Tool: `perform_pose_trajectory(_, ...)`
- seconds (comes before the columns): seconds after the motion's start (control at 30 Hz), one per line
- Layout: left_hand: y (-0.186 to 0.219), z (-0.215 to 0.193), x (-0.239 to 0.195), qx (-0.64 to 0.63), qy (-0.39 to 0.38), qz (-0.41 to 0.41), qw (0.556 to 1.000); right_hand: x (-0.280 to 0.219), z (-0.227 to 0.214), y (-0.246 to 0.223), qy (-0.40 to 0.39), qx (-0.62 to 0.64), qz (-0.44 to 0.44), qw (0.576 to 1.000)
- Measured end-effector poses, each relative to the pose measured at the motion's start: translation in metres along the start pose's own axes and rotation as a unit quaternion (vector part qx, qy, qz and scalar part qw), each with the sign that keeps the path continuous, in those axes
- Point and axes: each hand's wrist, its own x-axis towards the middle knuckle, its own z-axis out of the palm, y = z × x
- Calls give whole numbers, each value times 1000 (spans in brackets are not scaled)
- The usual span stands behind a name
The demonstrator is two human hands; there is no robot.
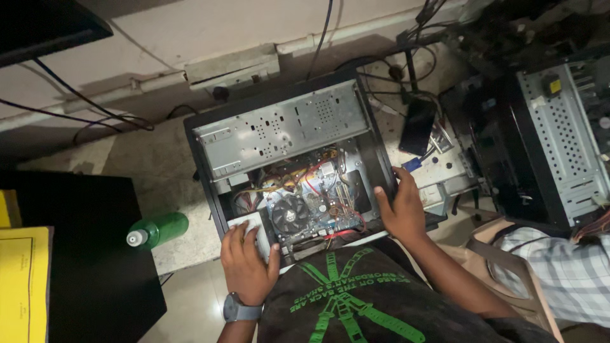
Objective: The person works inside an open desktop computer case, disconnecting and reconnecting internal cables and using a screwdriver to adjust components on the motherboard. The person repeatedly handles wires and uses a yellow screwdriver to tighten or loosen screws on the motherboard.
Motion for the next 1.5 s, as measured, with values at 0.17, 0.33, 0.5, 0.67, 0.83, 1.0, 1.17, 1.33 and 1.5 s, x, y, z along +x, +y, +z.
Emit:
perform_pose_trajectory(0.17,0,0,2,-16,13,8,1000,-1,5,5,21,-1,-8,1000)
perform_pose_trajectory(0.33,1,0,0,-29,23,2,999,-2,6,6,21,-1,9,1000)
perform_pose_trajectory(0.5,0,0,-1,-37,39,11,999,-1,6,6,27,-1,0,1000)
perform_pose_trajectory(0.67,2,-1,0,-26,42,2,999,-1,5,7,14,5,9,1000)
perform_pose_trajectory(0.83,7,-6,4,-18,38,14,999,0,5,6,15,7,2,1000)
perform_pose_trajectory(1.0,11,-8,13,-19,32,23,999,0,0,-1,29,-47,-81,995)
perform_pose_trajectory(1.17,22,13,34,-43,1,48,998,0,3,-20,37,-119,-227,966)
perform_pose_trajectory(1.33,33,36,37,-13,-42,36,998,7,17,-37,-60,-110,-240,963)
perform_pose_trajectory(1.5,40,39,17,15,-56,35,998,11,16,-41,-72,-98,-264,957)
